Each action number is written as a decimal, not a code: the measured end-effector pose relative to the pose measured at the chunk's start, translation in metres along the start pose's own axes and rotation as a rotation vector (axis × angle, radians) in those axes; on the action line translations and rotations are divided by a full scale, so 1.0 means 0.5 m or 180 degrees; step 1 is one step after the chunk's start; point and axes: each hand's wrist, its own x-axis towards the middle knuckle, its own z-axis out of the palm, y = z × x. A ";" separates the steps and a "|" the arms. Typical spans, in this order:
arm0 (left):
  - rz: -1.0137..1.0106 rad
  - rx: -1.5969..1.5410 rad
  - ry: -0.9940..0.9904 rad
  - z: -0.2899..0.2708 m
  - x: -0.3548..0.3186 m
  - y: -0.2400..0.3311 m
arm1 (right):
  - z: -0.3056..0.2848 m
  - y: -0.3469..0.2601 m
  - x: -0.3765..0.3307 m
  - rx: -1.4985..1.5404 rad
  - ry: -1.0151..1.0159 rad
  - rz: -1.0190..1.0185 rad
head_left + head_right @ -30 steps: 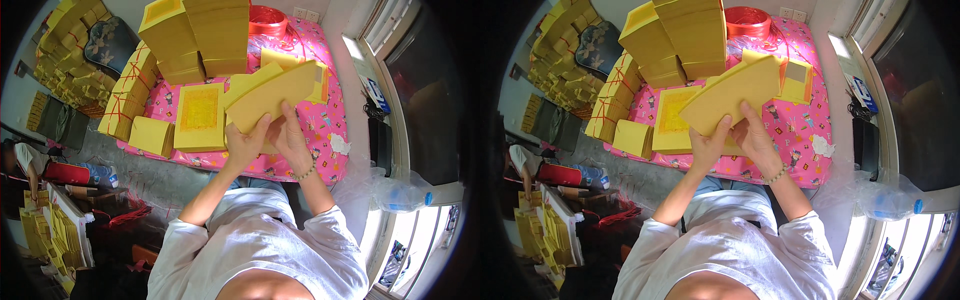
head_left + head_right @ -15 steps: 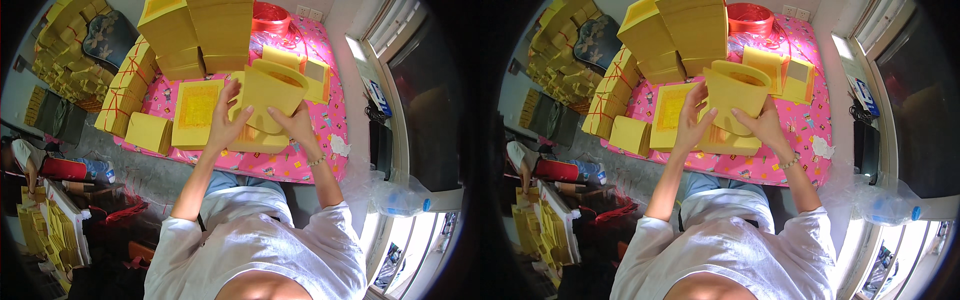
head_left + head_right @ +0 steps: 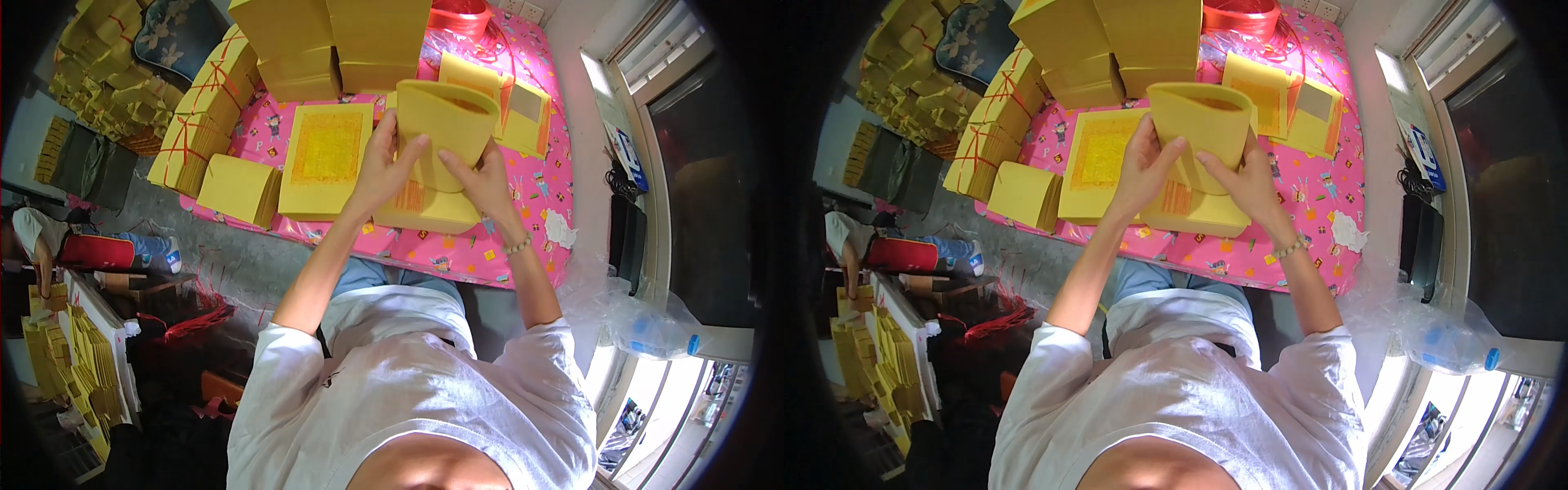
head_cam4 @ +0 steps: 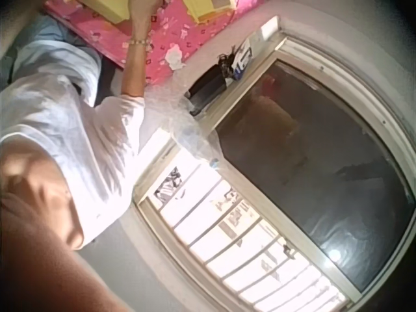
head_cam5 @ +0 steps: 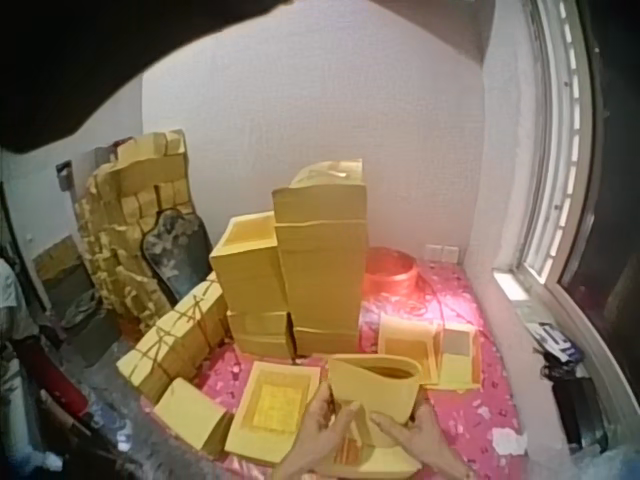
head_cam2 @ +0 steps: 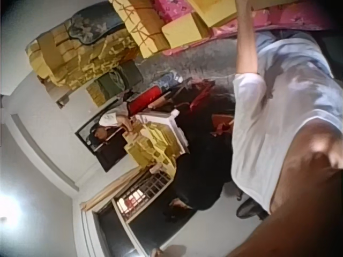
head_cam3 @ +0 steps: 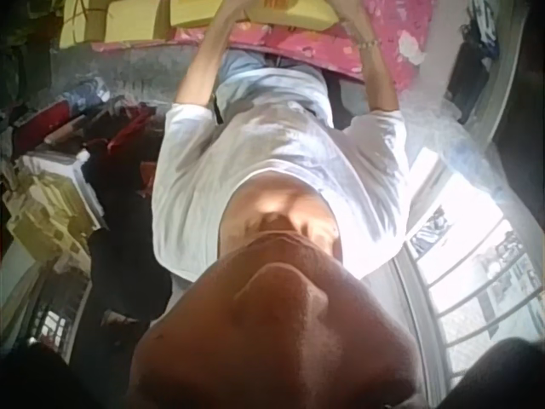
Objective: Counting and inspecting stacks of yellow joss paper.
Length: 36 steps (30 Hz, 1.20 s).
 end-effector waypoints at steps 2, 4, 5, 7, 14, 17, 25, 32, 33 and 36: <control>-0.0022 0.0211 -0.0022 -0.006 0.019 0.001 | -0.003 -0.011 0.019 -0.0041 -0.0038 -0.0005; -0.0349 0.0204 -0.0022 -0.006 0.036 0.019 | -0.008 -0.021 0.034 0.0093 -0.0057 0.0432; -0.0644 0.0205 -0.0039 -0.006 0.043 0.028 | -0.011 -0.021 0.042 0.0092 -0.0067 0.0448; -0.0839 -0.0021 0.0000 -0.004 0.050 0.033 | -0.014 -0.019 0.054 0.0405 -0.0071 0.0762; -0.1534 -0.0501 0.0242 -0.004 0.055 0.014 | -0.004 -0.015 0.059 0.0778 0.0016 0.0979; -0.1737 -0.0597 0.0276 -0.004 0.055 0.010 | -0.004 -0.018 0.058 0.0907 0.0073 0.1215; -0.1853 -0.0540 0.0262 -0.004 0.061 0.010 | -0.005 -0.028 0.060 0.0976 0.0102 0.1447; -0.1881 -0.0379 0.0229 0.006 0.064 0.029 | -0.009 -0.027 0.061 0.0933 0.0075 0.1383; -0.1860 -0.0375 0.0218 0.008 0.061 0.025 | -0.009 -0.020 0.058 0.0666 0.0074 0.1047; -0.0705 -0.0178 0.0224 0.008 0.041 -0.010 | 0.001 -0.013 0.042 0.0191 0.0128 0.0302</control>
